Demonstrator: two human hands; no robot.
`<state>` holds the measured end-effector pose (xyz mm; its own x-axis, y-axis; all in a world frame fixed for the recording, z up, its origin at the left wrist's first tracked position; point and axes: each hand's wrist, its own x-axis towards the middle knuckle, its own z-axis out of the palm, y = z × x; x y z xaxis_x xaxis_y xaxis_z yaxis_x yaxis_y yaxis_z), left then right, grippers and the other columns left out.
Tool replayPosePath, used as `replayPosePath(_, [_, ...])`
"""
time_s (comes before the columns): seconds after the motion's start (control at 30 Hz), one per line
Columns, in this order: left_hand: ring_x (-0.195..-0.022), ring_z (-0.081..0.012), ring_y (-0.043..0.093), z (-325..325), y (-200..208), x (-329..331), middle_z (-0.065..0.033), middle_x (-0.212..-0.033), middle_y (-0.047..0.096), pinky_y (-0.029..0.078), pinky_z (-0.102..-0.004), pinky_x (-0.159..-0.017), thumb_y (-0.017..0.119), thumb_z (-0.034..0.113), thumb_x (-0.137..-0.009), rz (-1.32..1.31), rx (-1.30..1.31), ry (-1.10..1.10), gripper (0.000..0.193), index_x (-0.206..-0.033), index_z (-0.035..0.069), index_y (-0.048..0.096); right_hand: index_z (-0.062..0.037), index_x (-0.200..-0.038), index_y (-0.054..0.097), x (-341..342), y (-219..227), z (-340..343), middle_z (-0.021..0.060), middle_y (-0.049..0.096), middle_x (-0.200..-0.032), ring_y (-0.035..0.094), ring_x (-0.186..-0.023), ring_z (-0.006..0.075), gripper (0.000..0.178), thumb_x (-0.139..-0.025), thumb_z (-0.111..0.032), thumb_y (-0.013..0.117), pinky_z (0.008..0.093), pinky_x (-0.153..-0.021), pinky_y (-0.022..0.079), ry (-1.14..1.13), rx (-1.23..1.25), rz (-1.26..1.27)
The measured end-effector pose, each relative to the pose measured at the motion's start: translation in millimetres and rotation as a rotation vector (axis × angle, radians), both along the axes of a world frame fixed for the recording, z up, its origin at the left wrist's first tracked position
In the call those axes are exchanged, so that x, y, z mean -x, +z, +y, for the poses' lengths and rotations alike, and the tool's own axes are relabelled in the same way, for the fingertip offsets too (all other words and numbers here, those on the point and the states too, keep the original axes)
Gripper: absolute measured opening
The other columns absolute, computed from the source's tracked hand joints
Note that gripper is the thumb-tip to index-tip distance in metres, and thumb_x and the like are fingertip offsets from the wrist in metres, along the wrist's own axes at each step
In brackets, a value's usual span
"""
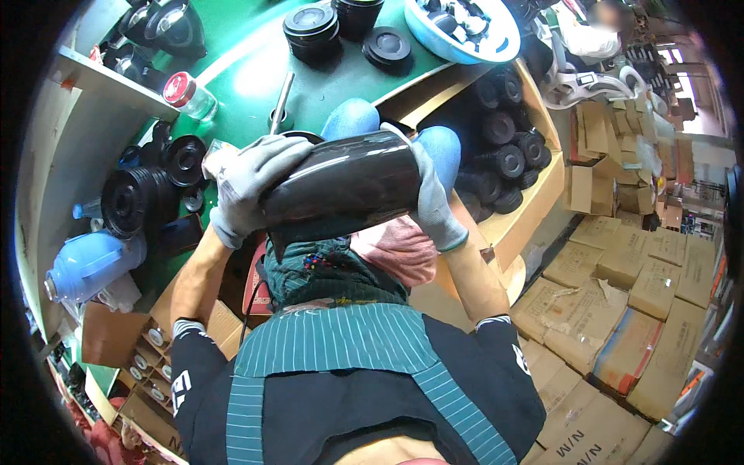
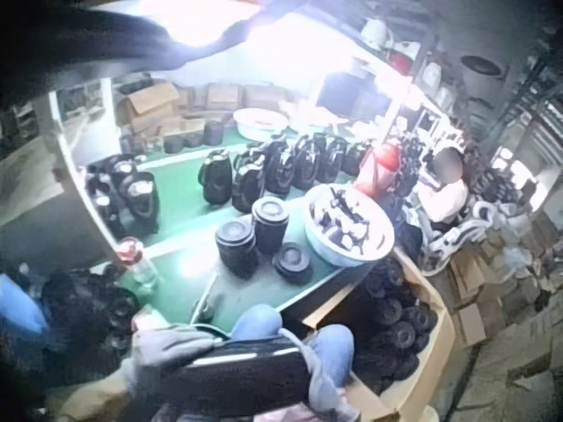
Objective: The person sits on the floor and repeatedly picks up black cylindrical containers, inserts a metal rod into the base, and places the assembled units into a cardboard box. The person handles the containers one at a time, using a cloth to wipe the interior before assembly.
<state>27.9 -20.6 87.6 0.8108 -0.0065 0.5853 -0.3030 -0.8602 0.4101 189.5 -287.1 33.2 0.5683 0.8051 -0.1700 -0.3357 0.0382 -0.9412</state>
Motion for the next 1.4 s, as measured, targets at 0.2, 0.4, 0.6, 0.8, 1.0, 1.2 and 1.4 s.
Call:
replayPosePath(0.2, [-0.111,-0.0259,0.075,15.2,-85.9,30.4,-0.0152,-0.125,0.077,0.058,-0.0393,-0.102,0.073,0.016,-0.092,0.359,0.858,0.072,0.046,-0.136,0.000,0.072,-0.0028,-0.174,0.012,18.9,48.3,4.2,0.0264,0.024,-0.176,0.026,-0.164,0.0364,0.082,-0.115,-0.054,0.037,0.0437,-0.131,0.022,-0.021,-0.066,-0.684])
replayPosePath(0.4, [-0.112,-0.0237,0.074,-5.9,-118.4,45.1,-0.0145,-0.126,0.076,0.057,-0.0380,-0.104,0.074,0.013,-0.092,0.449,1.313,-0.175,0.047,-0.137,0.000,0.070,-0.0042,-0.174,0.012,17.8,34.3,-4.6,0.0257,0.013,-0.179,0.015,-0.166,0.0406,0.090,-0.112,-0.065,0.037,0.0480,-0.133,0.009,-0.025,-0.167,-0.764])
replayPosePath(0.6, [-0.116,-0.0234,0.072,-31.1,-76.5,17.8,-0.0151,-0.127,0.076,0.055,-0.0367,-0.106,0.073,0.005,-0.091,0.377,0.892,0.140,0.045,-0.136,-0.002,0.071,0.0018,-0.170,0.025,6.6,24.7,-14.1,0.0137,0.031,-0.175,0.025,-0.163,0.0239,0.064,-0.121,-0.040,0.026,0.0359,-0.135,0.013,-0.141,-0.126,-0.171])
replayPosePath(0.8, [-0.129,-0.0408,0.064,-87.8,-102.9,0.1,-0.0213,-0.140,0.064,0.052,-0.0487,-0.110,0.084,0.008,-0.080,0.235,0.289,0.018,0.071,-0.146,0.002,0.058,-0.0021,-0.153,0.058,-55.9,-0.3,-61.3,0.0083,0.062,-0.150,0.056,-0.141,0.0210,0.056,-0.111,-0.040,0.059,0.0361,-0.125,0.039,-0.091,-0.010,0.178])
replayPosePath(1.0, [-0.135,-0.0425,0.056,0.9,-127.1,-18.1,-0.0194,-0.148,0.059,0.045,-0.0513,-0.114,0.083,0.013,-0.079,0.227,-0.018,0.124,0.059,-0.135,0.007,0.068,-0.0069,-0.148,0.061,-27.2,-3.8,-36.5,0.0225,0.058,-0.149,0.057,-0.138,0.0409,0.083,-0.079,-0.042,0.090,0.0457,-0.120,0.043,0.207,0.388,-0.871])
replayPosePath(1.2, [-0.120,-0.0439,0.067,72.1,-217.2,-55.8,-0.0257,-0.134,0.068,0.053,-0.0513,-0.104,0.075,0.028,-0.096,0.581,0.092,0.647,0.064,-0.151,0.000,0.057,-0.0041,-0.163,0.043,-14.0,-49.6,-23.2,0.0231,0.050,-0.161,0.052,-0.146,0.0381,0.089,-0.103,-0.067,0.060,0.0442,-0.123,0.040,-0.050,0.093,-0.490])
replayPosePath(1.4, [-0.091,-0.0065,0.064,12.8,-56.8,-82.0,-0.0043,-0.115,0.076,0.057,-0.0253,-0.081,0.076,0.008,-0.101,0.610,0.621,-0.028,0.049,-0.148,0.001,0.064,-0.0034,-0.170,0.024,-11.3,-53.5,-14.0,0.0259,0.046,-0.162,0.051,-0.149,0.0360,0.088,-0.111,-0.068,0.035,0.0476,-0.128,0.035,-0.368,-0.216,0.033])
